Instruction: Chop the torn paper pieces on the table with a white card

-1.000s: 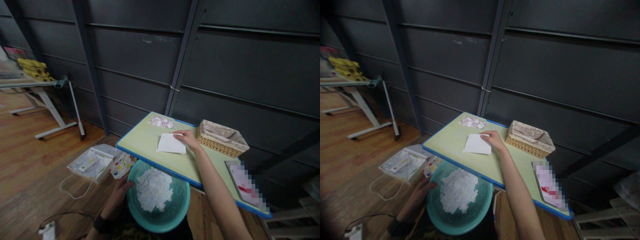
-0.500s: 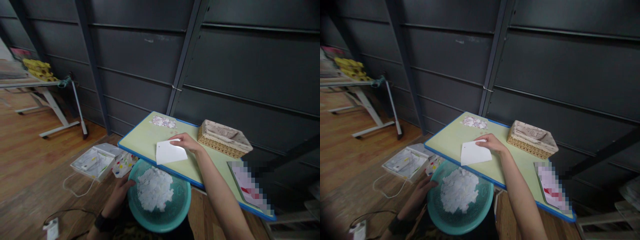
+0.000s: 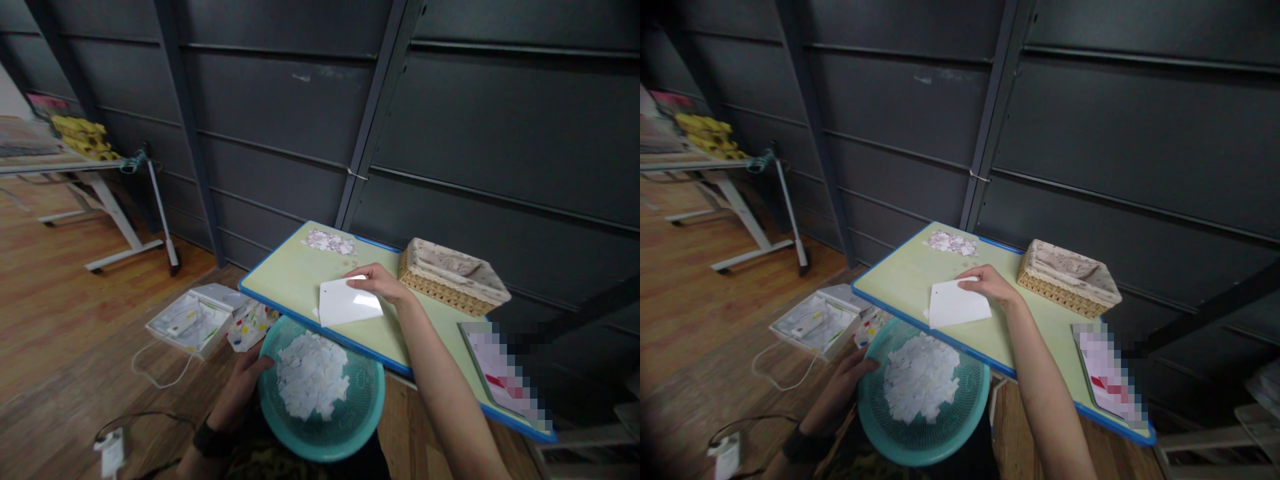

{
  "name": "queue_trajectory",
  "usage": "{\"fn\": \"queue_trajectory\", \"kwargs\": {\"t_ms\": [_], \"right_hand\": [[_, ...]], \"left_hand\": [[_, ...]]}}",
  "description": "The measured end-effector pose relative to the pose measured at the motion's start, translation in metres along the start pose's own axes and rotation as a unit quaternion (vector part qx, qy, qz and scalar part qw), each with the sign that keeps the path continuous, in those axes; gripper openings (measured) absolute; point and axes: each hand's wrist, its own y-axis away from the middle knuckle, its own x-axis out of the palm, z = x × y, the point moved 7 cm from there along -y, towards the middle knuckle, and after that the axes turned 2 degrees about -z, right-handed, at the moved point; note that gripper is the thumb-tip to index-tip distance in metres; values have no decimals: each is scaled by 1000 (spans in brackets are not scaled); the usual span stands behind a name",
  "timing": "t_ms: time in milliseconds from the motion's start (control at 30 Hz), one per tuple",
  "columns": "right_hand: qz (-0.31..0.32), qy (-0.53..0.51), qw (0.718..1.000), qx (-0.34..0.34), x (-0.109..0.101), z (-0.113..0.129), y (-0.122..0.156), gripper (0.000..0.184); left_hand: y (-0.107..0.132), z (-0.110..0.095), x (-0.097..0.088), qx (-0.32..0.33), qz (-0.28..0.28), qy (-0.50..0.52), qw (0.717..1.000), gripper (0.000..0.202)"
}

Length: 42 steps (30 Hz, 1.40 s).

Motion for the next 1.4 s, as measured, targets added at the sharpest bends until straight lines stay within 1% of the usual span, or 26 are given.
{"fn": "queue_trajectory", "kwargs": {"t_ms": [133, 200, 367, 533, 600, 733, 833, 900, 1033, 1133, 1233, 1333, 1400], "right_hand": [[-56, -33, 998, -17, -9, -3, -3, 46], [-71, -26, 997, -20, -10, -5, -5, 45], [-34, 4, 999, -13, -2, -4, -5, 39], [-29, 23, 999, -22, -4, -3, -5, 40], [-51, 31, 998, -30, -9, -4, -6, 41], [-133, 40, 990, -37, -26, -6, -6, 43], [-157, 18, 986, -47, -30, -4, -4, 44], [-150, 13, 987, -48, -29, -2, -4, 44], [-112, 20, 993, -27, -23, -4, -4, 41], [-114, -2, 993, -20, -23, -4, -3, 45], [-126, 11, 992, -26, -25, -3, -2, 44], [-106, 32, 993, -29, -23, -3, -3, 42], [-103, 26, 994, -26, -24, -4, -4, 44]], "left_hand": [[1, -4, 1, 17, 3, 2, 1000, 46], [0, -3, 2, 16, 9, 4, 1000, 46], [0, -1, 1, 11, 12, 8, 1000, 51], [2, -3, 4, 8, 17, 8, 1000, 53], [2, -3, 4, 10, 14, 9, 1000, 53], [1, -1, 3, 12, 15, 5, 1000, 51], [0, 0, 2, 13, 18, -3, 1000, 52], [0, 0, 1, 12, 15, -9, 1000, 51], [1, 0, 2, 1, 14, -7, 1000, 51], [2, 0, 3, -13, 6, 1, 1000, 52], [2, 0, 3, -10, 3, 0, 1000, 51], [1, -1, 2, 4, 6, -7, 1000, 52], [0, 0, 2, 7, 11, -3, 1000, 54]]}}
